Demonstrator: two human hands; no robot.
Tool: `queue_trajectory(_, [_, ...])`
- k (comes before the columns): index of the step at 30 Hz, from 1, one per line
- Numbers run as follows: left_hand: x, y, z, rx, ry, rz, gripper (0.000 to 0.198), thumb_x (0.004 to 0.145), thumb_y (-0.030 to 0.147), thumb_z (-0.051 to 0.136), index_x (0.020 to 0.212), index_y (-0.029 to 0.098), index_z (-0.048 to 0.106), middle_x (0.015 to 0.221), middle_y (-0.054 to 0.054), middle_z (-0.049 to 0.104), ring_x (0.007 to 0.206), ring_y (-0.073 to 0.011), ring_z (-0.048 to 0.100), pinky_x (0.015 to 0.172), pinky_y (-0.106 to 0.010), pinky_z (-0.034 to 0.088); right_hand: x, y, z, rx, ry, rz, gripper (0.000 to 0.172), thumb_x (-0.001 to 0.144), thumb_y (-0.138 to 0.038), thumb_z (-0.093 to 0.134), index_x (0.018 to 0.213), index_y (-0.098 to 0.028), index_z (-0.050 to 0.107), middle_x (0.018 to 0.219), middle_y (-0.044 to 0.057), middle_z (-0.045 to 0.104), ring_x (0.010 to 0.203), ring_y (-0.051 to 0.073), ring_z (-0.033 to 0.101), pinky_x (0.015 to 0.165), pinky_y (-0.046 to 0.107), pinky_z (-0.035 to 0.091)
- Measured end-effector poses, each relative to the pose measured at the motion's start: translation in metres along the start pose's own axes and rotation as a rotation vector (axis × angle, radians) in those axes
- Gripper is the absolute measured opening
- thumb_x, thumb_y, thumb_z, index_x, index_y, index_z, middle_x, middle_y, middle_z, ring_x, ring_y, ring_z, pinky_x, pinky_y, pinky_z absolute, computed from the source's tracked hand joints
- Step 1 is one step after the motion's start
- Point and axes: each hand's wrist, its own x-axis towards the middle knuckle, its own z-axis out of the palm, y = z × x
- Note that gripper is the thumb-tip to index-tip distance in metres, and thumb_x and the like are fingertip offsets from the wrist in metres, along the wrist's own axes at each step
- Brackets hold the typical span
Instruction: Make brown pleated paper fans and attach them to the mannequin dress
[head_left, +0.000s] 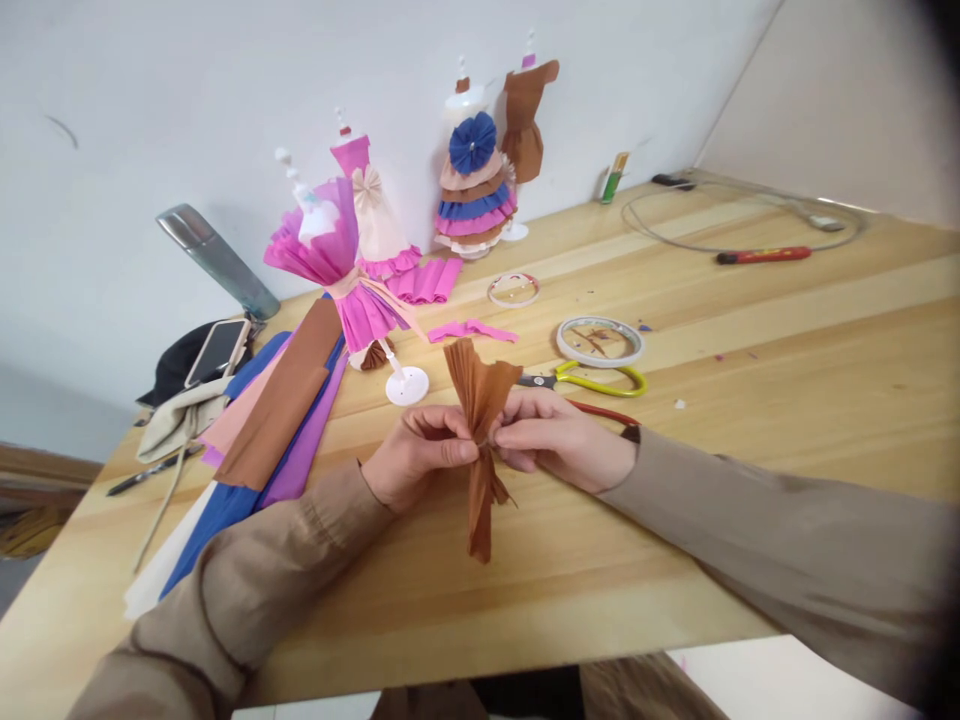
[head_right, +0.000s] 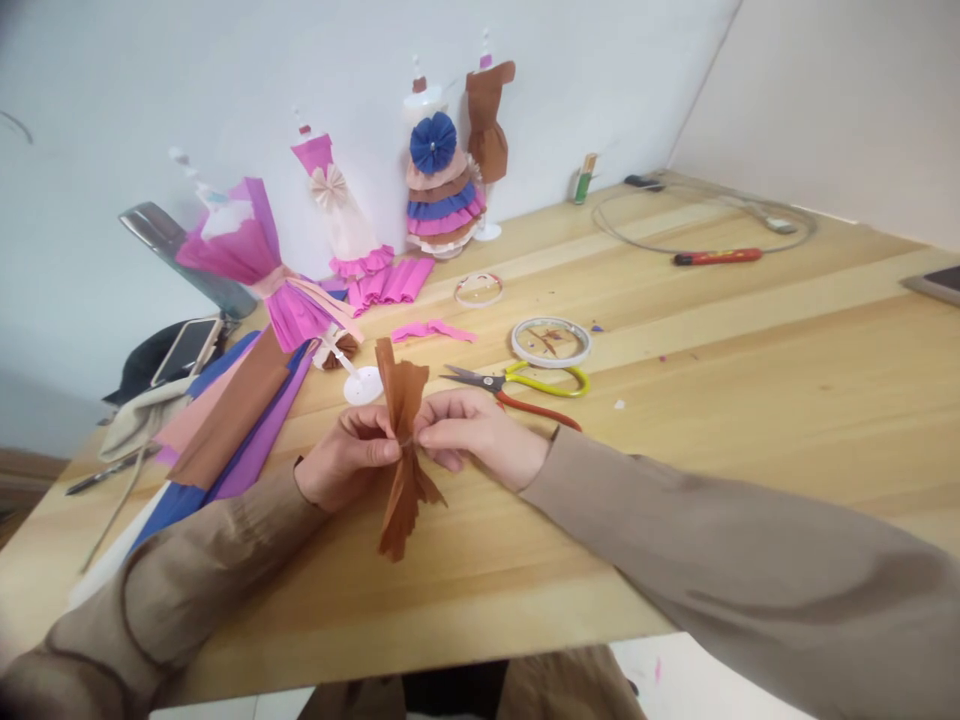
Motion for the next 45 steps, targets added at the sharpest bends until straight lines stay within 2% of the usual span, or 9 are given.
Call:
queue_trajectory(7, [0.0, -0.001, -0.002, -0.038, -0.038, 0.035, 0.03, 0.054, 0.032, 0.089, 0.06, 0.013, 0.067, 0.064, -0.001, 0.063, 0.062, -0.0106, 0.057, 0.062, -0.024, 0.045, 0.003, -0.002, -0.002, 0.053, 0.109, 0.048, 0.028, 0.066, -0.038, 0.069, 0.059, -0.015, 0.057, 0.05, -0.003, 0.051, 0.04, 0.006, 0.038, 0.042, 0.023, 0.023])
queue_trajectory(11, [-0.001, 0.0, 0.0, -0.07, 0.003, 0.009, 0.032, 0.053, 0.032, 0.09, 0.061, 0.012, 0.066, 0.062, 0.0, 0.062, 0.058, -0.0093, 0.056, 0.059, -0.023, 0.044, -0.001, -0.006, 0.003, -0.374, 0.246, -0.247, 0.02, 0.07, -0.032, 0.068, 0.063, -0.017, 0.055, 0.053, -0.005, 0.047, 0.048, 0.008, 0.038, 0.047, 0.024, 0.03])
queue_trajectory(17, [-0.002, -0.002, 0.002, -0.079, 0.198, -0.003, 0.034, 0.052, 0.029, 0.09, 0.061, 0.014, 0.061, 0.057, 0.001, 0.062, 0.052, -0.0098, 0.054, 0.056, -0.024, 0.042, -0.007, -0.007, 0.007, -0.803, 0.256, -0.523, 0.008, 0.082, -0.019, 0.056, 0.076, -0.017, 0.061, 0.064, 0.0, 0.056, 0.057, 0.011, 0.049, 0.054, 0.025, 0.042])
queue_trajectory(21, [-0.003, -0.001, 0.007, -0.105, 0.283, -0.014, 0.035, 0.053, 0.031, 0.088, 0.061, 0.015, 0.058, 0.052, 0.003, 0.057, 0.049, -0.0081, 0.049, 0.052, -0.021, 0.038, -0.003, -0.003, 0.0, -1.015, 0.29, -0.791, 0.011, 0.086, -0.01, 0.053, 0.084, -0.019, 0.059, 0.074, 0.002, 0.06, 0.066, 0.013, 0.055, 0.06, 0.027, 0.047])
queue_trajectory(24, [-0.005, -0.001, 0.014, -0.151, 0.299, -0.079, 0.035, 0.055, 0.032, 0.086, 0.06, 0.014, 0.056, 0.052, 0.004, 0.052, 0.048, -0.0066, 0.044, 0.049, -0.02, 0.033, 0.001, 0.001, -0.006, -1.142, 0.205, -0.936, 0.022, 0.088, -0.007, 0.05, 0.103, -0.021, 0.057, 0.089, 0.006, 0.063, 0.081, 0.017, 0.06, 0.069, 0.03, 0.052])
queue_trajectory(27, [-0.007, -0.001, 0.021, -0.176, 0.302, -0.125, 0.033, 0.058, 0.03, 0.083, 0.058, 0.014, 0.054, 0.052, 0.004, 0.048, 0.048, -0.006, 0.04, 0.048, -0.02, 0.03, 0.004, 0.004, -0.007, -1.201, 0.151, -0.967, 0.029, 0.089, -0.007, 0.05, 0.114, -0.021, 0.054, 0.09, 0.007, 0.062, 0.081, 0.017, 0.061, 0.068, 0.03, 0.054])
queue_trajectory(37, [-0.007, -0.007, 0.025, -0.118, 0.407, -0.046, 0.04, 0.051, 0.039, 0.088, 0.06, 0.014, 0.058, 0.052, 0.004, 0.05, 0.048, -0.0062, 0.042, 0.047, -0.02, 0.029, 0.006, 0.002, -0.003, -1.086, 0.169, -0.974, 0.023, 0.088, -0.005, 0.05, 0.103, -0.019, 0.06, 0.087, 0.007, 0.062, 0.08, 0.015, 0.062, 0.07, 0.027, 0.055])
queue_trajectory(42, [-0.004, -0.006, 0.021, -0.085, 0.359, 0.017, 0.038, 0.055, 0.039, 0.087, 0.064, 0.015, 0.059, 0.05, 0.005, 0.05, 0.045, -0.0052, 0.043, 0.046, -0.019, 0.032, 0.005, 0.0, -0.003, -0.974, 0.187, -0.958, 0.019, 0.09, -0.009, 0.05, 0.099, -0.019, 0.064, 0.086, 0.007, 0.064, 0.079, 0.015, 0.064, 0.067, 0.025, 0.054])
queue_trajectory(45, [-0.003, -0.002, 0.019, -0.062, 0.27, 0.038, 0.036, 0.056, 0.038, 0.087, 0.069, 0.014, 0.063, 0.053, 0.003, 0.055, 0.045, -0.006, 0.046, 0.044, -0.019, 0.034, 0.004, -0.002, -0.001, -0.85, 0.255, -0.827, 0.01, 0.09, -0.02, 0.057, 0.088, -0.02, 0.066, 0.08, 0.006, 0.066, 0.073, 0.016, 0.064, 0.063, 0.027, 0.052])
